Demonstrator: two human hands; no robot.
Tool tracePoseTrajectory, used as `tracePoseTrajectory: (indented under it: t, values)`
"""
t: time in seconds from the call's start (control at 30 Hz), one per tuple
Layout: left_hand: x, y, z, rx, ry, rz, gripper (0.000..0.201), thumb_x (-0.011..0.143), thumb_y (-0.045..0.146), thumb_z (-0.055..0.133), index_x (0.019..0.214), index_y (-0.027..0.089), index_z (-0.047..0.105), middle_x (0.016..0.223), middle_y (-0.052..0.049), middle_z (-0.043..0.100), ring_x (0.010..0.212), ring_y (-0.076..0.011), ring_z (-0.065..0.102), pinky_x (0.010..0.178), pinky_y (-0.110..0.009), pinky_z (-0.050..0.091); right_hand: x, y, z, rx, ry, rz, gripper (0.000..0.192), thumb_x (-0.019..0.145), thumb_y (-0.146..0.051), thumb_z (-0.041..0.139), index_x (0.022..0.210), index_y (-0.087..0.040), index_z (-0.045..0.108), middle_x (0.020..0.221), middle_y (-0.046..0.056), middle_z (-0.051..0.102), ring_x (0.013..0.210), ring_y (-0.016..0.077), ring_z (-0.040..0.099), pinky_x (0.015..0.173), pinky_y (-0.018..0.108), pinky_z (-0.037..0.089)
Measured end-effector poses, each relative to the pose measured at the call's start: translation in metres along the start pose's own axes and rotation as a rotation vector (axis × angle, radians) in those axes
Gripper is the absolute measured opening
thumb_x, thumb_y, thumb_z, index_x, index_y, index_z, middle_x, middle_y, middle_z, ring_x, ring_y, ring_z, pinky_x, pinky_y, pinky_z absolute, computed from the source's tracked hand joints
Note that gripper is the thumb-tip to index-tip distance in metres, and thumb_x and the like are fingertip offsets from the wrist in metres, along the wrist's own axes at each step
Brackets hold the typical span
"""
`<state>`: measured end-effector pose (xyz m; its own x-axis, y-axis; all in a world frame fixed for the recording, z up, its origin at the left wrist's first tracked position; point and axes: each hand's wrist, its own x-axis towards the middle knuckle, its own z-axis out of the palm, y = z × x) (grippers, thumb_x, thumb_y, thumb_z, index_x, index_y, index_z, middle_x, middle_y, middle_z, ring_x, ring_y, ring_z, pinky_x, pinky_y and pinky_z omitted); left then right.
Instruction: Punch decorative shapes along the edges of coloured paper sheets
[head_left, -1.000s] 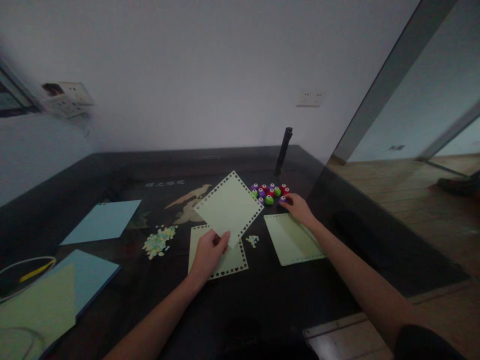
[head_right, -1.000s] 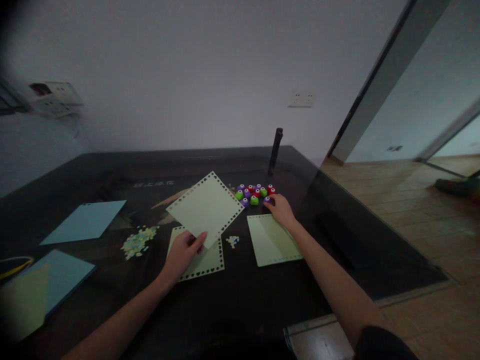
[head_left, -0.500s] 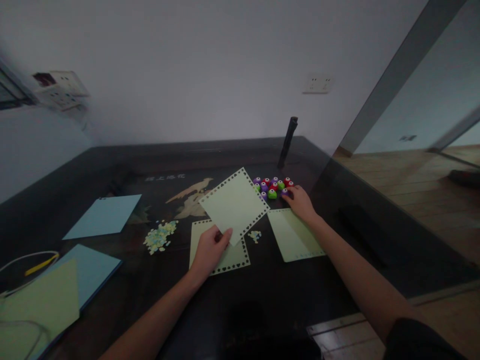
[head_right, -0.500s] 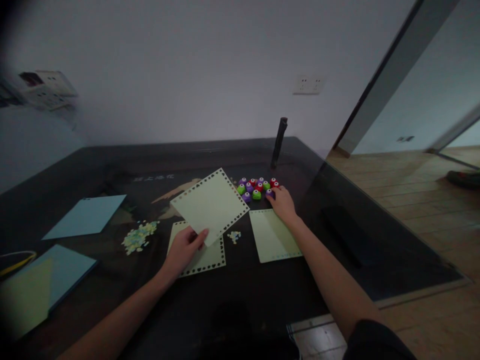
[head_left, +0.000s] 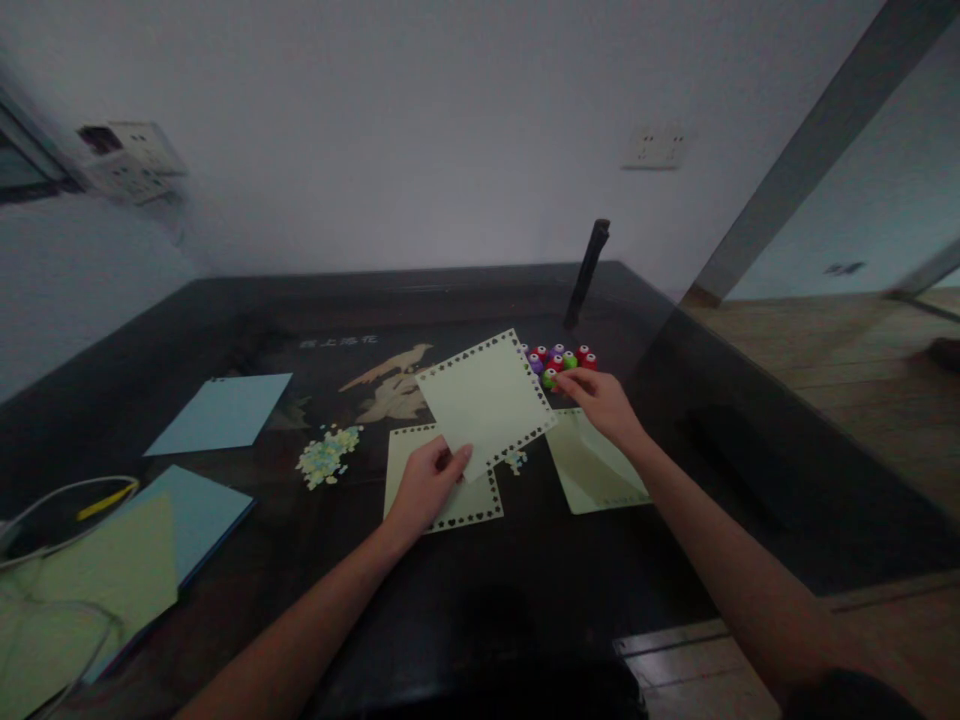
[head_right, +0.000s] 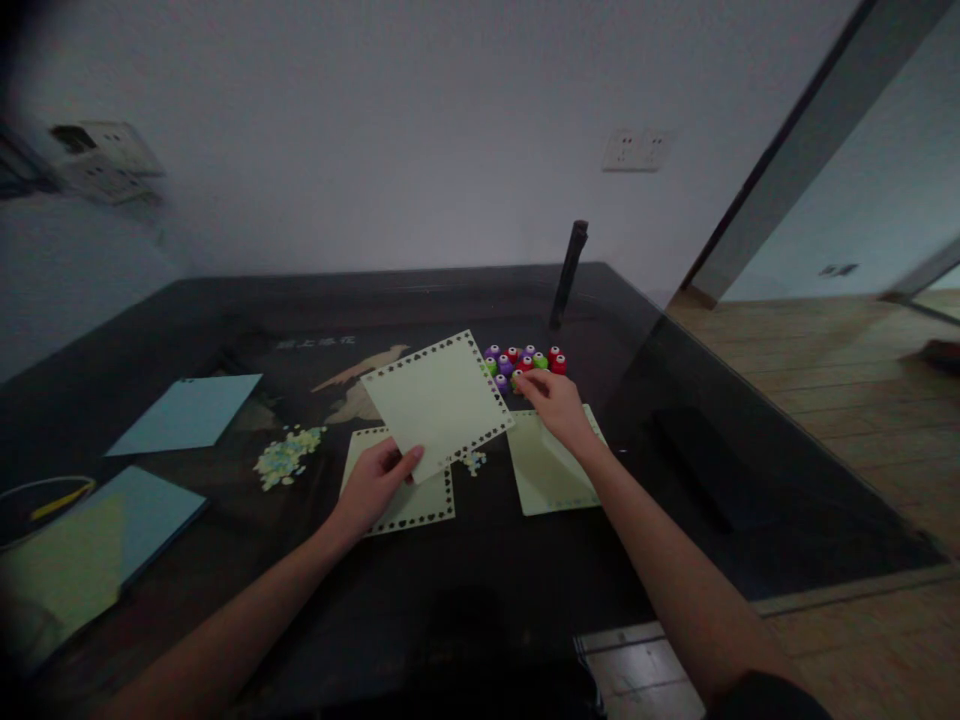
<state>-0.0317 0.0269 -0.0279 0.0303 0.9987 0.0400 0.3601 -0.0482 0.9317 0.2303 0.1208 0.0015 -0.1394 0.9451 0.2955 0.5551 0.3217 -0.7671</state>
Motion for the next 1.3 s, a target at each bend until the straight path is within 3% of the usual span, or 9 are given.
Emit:
tracePoseTrajectory:
  t: [0.1,0.27,0.4,0.57,0.73,1.03,1.3]
  values:
    - [0.000,-0.003,0.001,-0.018,-0.023,0.027,0.030,0.078,0.043,0.054,0.073,0.015,0.061,0.058,-0.001,0.058,0.056,-0.0147,0.052,0.053,-0.026,0.042,-0.005,-0.016,0.009,0.245,-0.092,0.057,0.026,0.079,-0.041,0.055,0.082,-0.018,0.067,0.073,0.004,0.066,0.066,0.0161,0.059,0.065,0.031,0.046]
    - [0.000,0.000,0.003,-0.045,-0.051,0.062,0.024,0.076,0.039,0.059,0.077,0.016,0.062,0.063,-0.002,0.061,0.062,-0.0158,0.055,0.056,-0.026,0.045,-0.006,-0.016,0.013,0.387,-0.060,0.153,0.022,0.064,-0.037,0.069,0.075,-0.018,0.064,0.066,0.001,0.061,0.058,0.0134,0.054,0.059,0.030,0.043]
    - [0.001,0.006,0.001,-0.117,-0.009,0.064,0.024,0.076,0.037,0.060,0.089,0.016,0.059,0.073,-0.002,0.063,0.063,-0.0138,0.056,0.057,-0.025,0.045,-0.009,-0.014,0.008,0.430,-0.039,0.193,0.019,0.061,-0.032,0.071,0.072,-0.017,0.063,0.062,0.000,0.060,0.057,0.0127,0.053,0.057,0.029,0.042]
    - [0.004,0.016,-0.001,-0.114,0.060,0.080,0.021,0.079,0.036,0.056,0.080,0.015,0.058,0.064,0.001,0.058,0.057,-0.0106,0.053,0.057,-0.023,0.045,-0.020,-0.019,-0.002,0.449,-0.010,0.206,0.021,0.062,-0.033,0.070,0.073,-0.017,0.063,0.060,0.000,0.060,0.056,0.0122,0.052,0.054,0.027,0.040]
    - [0.005,0.032,0.005,-0.087,0.050,0.069,0.019,0.076,0.035,0.058,0.077,0.015,0.058,0.065,0.001,0.059,0.056,-0.0107,0.055,0.058,-0.023,0.047,-0.032,-0.017,-0.016,0.429,0.032,0.224,0.026,0.060,-0.037,0.071,0.074,-0.017,0.062,0.062,0.001,0.060,0.055,0.0120,0.052,0.052,0.028,0.041]
    - [0.016,0.052,0.038,-0.212,0.008,0.129,0.027,0.075,0.027,0.061,0.093,0.018,0.043,0.066,0.003,0.060,0.056,-0.0106,0.057,0.057,-0.023,0.046,-0.056,-0.008,-0.050,0.399,0.190,0.317,0.029,0.059,-0.039,0.073,0.075,-0.017,0.063,0.059,0.000,0.060,0.053,0.0120,0.052,0.052,0.026,0.040]
    - [0.026,0.060,0.073,0.060,-0.189,0.223,0.008,0.077,0.023,0.056,0.080,0.017,0.059,0.069,-0.001,0.064,0.064,-0.0131,0.060,0.061,-0.024,0.046,-0.073,0.025,-0.073,0.301,0.260,0.317,0.031,0.062,-0.035,0.071,0.084,-0.016,0.064,0.058,-0.001,0.060,0.054,0.0129,0.053,0.055,0.027,0.042]
